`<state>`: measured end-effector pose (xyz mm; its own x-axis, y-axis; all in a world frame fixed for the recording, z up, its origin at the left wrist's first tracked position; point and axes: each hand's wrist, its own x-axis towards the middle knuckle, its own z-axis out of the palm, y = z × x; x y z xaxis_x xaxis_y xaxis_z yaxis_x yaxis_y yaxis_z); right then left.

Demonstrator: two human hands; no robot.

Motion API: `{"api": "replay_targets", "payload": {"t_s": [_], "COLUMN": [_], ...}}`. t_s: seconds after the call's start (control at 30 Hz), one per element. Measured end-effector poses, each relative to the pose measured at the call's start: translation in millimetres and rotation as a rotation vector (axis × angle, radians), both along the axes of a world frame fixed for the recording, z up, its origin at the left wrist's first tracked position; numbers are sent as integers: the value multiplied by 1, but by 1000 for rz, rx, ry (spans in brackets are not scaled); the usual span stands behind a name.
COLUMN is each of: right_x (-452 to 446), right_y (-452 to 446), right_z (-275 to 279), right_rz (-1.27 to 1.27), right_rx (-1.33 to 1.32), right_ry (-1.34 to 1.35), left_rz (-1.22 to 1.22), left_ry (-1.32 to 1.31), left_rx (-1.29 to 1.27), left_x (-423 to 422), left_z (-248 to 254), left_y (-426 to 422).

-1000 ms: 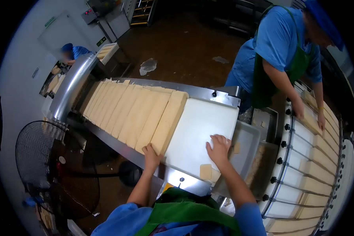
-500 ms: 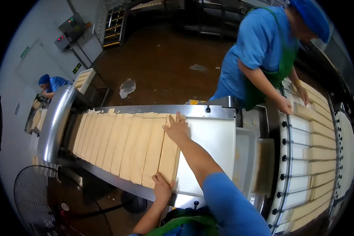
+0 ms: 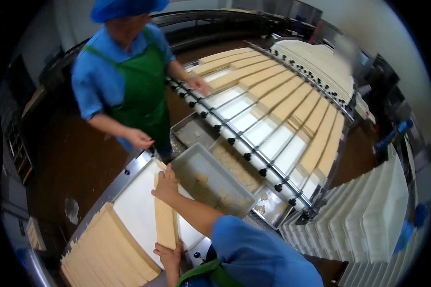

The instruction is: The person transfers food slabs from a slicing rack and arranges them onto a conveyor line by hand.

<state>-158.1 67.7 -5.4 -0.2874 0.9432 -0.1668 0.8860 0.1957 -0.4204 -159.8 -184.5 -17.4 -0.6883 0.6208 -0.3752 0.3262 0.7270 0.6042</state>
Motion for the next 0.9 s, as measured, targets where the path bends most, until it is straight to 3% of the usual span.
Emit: {"api": "replay_targets", "payload": {"t_s": [0.03,0.17,0.23,0.37,0.43,0.5,0.53,0.6,0.73,0.9], "right_x": [19,126,191,333,413,454,475,514,561,573], "right_y": [5,21,31,59,80,80,86,105,150,171], "right_z": [-1,26,46,79,56,95,93,82,45,60], "right_rz": [-24,-395,-507,-718,-730,-814,-811,-702,-615,-643], "right_rx": [6,-155,-17,217,357,89,83,-87,48,-198], "right_ry": [7,453,541,501,367,235,239,-211,-271,-210], "left_rz": [-24,-78,-137,-551,-619,-893,-891,-1035,-1086,-1020], "left_ry": [7,142,144,192,156,131,135,-157,-244,-229], "left_rx": [6,216,314,547,599,682,676,563,513,425], "left_x": [7,36,62,131,168,203,217,242,271,284], "left_z": [0,6,18,72,89,102,106,111,104,94], "left_y": [9,46,71,126,149,168,174,187,201,216]}}
